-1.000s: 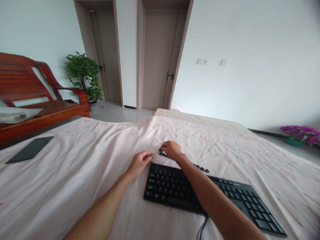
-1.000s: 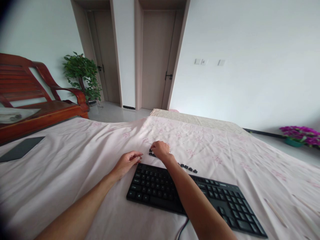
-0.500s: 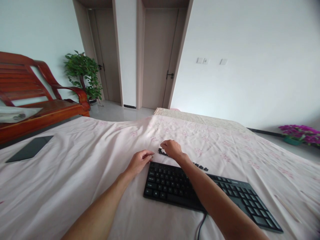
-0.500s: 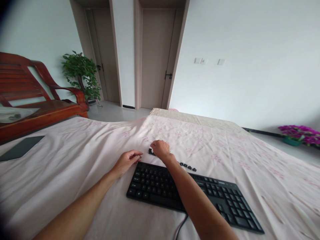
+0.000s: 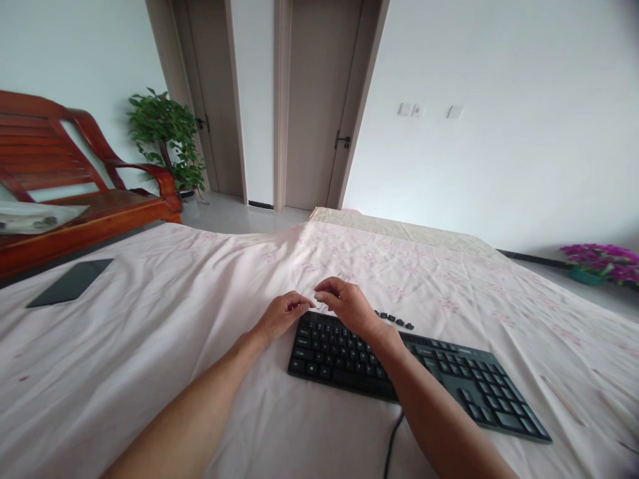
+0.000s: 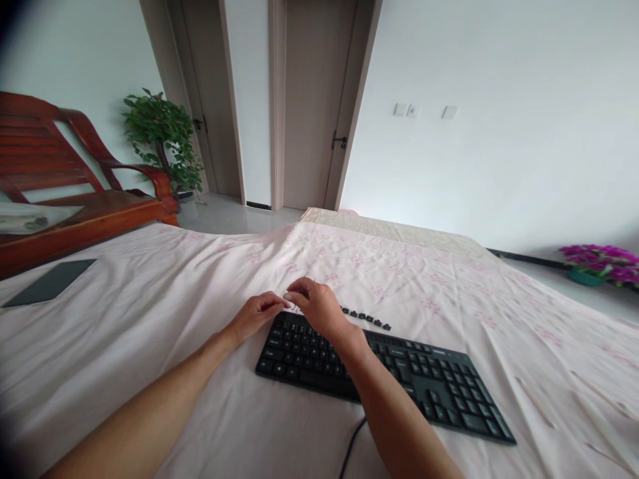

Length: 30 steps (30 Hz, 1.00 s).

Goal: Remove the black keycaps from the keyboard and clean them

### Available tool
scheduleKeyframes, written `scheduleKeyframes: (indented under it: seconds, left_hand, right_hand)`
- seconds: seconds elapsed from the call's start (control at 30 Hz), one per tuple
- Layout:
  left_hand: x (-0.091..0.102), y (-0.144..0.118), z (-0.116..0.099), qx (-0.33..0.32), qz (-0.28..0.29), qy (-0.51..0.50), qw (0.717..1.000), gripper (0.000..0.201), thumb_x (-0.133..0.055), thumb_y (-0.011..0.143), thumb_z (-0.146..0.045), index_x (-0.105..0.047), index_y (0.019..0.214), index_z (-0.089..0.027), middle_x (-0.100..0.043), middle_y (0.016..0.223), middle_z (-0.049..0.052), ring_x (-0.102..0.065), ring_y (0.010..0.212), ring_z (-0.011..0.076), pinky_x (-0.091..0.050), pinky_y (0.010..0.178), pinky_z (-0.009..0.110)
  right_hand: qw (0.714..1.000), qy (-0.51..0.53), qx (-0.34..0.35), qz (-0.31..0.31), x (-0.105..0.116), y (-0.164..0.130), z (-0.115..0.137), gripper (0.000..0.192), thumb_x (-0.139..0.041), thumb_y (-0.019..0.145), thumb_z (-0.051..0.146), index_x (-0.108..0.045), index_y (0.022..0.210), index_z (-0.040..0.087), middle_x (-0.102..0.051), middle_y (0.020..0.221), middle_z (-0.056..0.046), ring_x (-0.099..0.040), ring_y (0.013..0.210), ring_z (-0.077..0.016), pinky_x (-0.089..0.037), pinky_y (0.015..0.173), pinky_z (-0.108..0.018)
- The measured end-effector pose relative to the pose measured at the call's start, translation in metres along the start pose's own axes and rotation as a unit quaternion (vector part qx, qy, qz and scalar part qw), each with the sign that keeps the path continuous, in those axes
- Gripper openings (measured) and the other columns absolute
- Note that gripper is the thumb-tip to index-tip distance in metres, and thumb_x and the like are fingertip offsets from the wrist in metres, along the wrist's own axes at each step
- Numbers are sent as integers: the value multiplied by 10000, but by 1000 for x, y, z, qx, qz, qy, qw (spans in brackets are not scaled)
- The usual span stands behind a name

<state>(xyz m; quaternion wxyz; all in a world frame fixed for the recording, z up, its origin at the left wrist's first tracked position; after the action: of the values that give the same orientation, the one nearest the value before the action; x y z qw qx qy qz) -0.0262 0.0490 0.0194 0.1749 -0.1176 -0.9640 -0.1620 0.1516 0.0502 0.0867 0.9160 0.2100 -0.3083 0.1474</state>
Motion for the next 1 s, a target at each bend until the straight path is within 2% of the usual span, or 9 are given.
scheduleKeyframes:
  seconds: [0.17, 0.4, 0.57, 0.67, 0.77, 0.9, 1.0]
  left_hand:
    - [0, -1, 1, -11, 37, -4, 999, 257, -563, 832, -391, -706, 902, -189, -614, 873, 30, -554, 814, 160, -415, 736, 258]
    - [0, 1, 8, -23, 77, 8, 997, 315, -558, 826, -470, -694, 866, -189, -523, 856, 16, -475, 742, 127, -381, 648, 228]
    - [0, 0, 9, -37, 100, 2, 994, 264, -584, 817, -428, -684, 833, -184, -515, 932, 27, -486, 804, 137, -411, 688, 232]
    - [1, -1, 8, -58, 118, 13, 991, 177, -622, 796, -354, -692, 832, -195, -528, 960, 29, -506, 884, 156, -425, 773, 247]
    - [2, -1, 9, -69, 128, 28, 989, 149, -626, 797, -311, -705, 872, -210, -547, 992, 33, -515, 956, 170, -419, 837, 258]
    - [2, -1, 8, -62, 138, 33, 988, 206, -647, 784, -332, -709, 950, -226, -565, 1039, 38, -521, 969, 169, -424, 834, 252]
    - [1, 0, 7, -56, 138, 26, 989, 227, -663, 772, -348, -713, 955, -223, -581, 1023, 40, -530, 965, 170, -423, 837, 252]
  right_hand:
    - [999, 40, -19, 21, -7, -8, 0, 149, -615, 806, 330, -645, 812, 184, -642, 687, 22, -564, 623, -106, -415, 600, -211]
    - [999, 3, -1, 39, -16, -12, 6, 208, -562, 854, 352, -689, 823, 191, -656, 695, 17, -577, 657, -113, -406, 633, -207]
    - [998, -34, 37, 49, -24, -14, 9, 221, -526, 888, 330, -687, 808, 202, -668, 716, 16, -597, 682, -118, -399, 649, -206]
    - [995, -48, 61, 55, -29, -15, 8, 225, -511, 905, 328, -673, 809, 205, -674, 735, 11, -608, 692, -121, -398, 660, -207]
    - [995, -53, 73, 48, -32, -17, 4, 236, -487, 922, 343, -650, 826, 202, -664, 730, 3, -607, 687, -124, -402, 650, -206]
    - [998, -35, 55, 18, -35, -22, -6, 278, -459, 932, 368, -609, 783, 188, -632, 678, -3, -592, 643, -124, -421, 625, -207]
    - [998, -13, 62, -6, -36, -26, -11, 265, -450, 929, 360, -608, 803, 188, -641, 714, -13, -596, 652, -128, -439, 632, -214]
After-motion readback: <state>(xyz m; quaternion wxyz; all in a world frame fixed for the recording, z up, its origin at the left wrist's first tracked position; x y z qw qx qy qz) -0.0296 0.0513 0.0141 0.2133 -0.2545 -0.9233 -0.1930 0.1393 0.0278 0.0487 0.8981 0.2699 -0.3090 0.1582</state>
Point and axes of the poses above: each hand's wrist, its own y-axis towards the middle knuckle, its own x-axis out of the back of the hand, z = x × y, the point moved 2 cm from there along y, towards the middle knuckle
